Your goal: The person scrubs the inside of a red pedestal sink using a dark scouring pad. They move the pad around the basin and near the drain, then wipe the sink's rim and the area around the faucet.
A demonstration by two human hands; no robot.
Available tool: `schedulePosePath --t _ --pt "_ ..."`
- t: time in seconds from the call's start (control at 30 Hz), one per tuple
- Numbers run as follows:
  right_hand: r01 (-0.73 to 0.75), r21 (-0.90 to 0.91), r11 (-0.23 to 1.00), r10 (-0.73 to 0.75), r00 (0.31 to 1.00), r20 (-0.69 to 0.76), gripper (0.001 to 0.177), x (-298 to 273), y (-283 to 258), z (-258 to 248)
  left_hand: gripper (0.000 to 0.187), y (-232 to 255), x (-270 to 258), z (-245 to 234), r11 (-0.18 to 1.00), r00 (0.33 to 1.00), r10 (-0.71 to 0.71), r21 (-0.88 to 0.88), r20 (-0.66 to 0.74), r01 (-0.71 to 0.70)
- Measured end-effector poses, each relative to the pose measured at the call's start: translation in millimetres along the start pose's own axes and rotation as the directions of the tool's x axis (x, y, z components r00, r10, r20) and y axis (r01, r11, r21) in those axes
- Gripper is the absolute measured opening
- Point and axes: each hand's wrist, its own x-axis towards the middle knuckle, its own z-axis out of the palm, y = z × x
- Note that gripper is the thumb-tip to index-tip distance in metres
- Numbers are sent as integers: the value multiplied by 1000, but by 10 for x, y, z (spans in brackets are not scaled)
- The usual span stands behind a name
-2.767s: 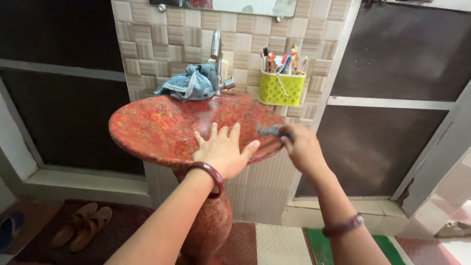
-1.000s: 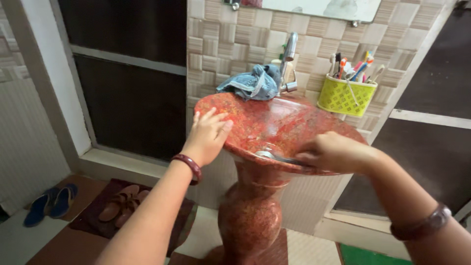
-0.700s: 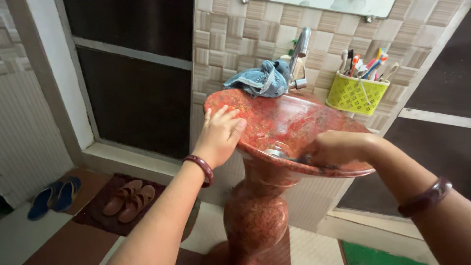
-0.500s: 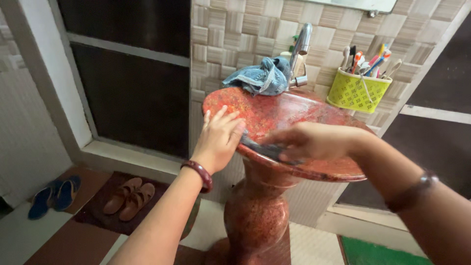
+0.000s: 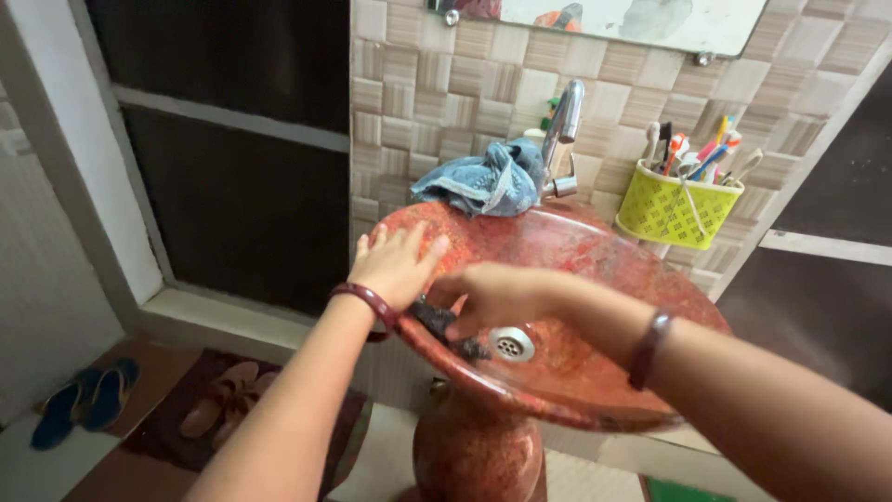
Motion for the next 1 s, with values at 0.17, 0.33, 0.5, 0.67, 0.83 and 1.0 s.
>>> schedulePosePath --t 0.17,0.33,0.5,0.67,0.83,1.0 --pt "-221 -166 961 217 975 -44 41 395 463 219 74 -45 -21 49 998 998 -27 57 54 23" --pt "179 -235 955 -255 901 -351 30 1031 887 274 78 -134 -26 126 998 998 15 -63 -67 -19" --pt "1 -267 964 -47 985 -168 36 958 1058 270 78 -146 -25 112 998 999 -8 -58 -39 6" --pt "80 64 995 -69 984 -163 59 737 785 88 78 -134 -35 102 998 998 6 -68 -60 -10" --pt "-66 -200 978 23 977 -212 66 713 802 214 79 -155 -39 104 999 998 13 -36 -64 -15" --pt "-41 -194 980 24 996 -87 50 728 879 214 79 -163 167 95 998 996 -45 54 79 41"
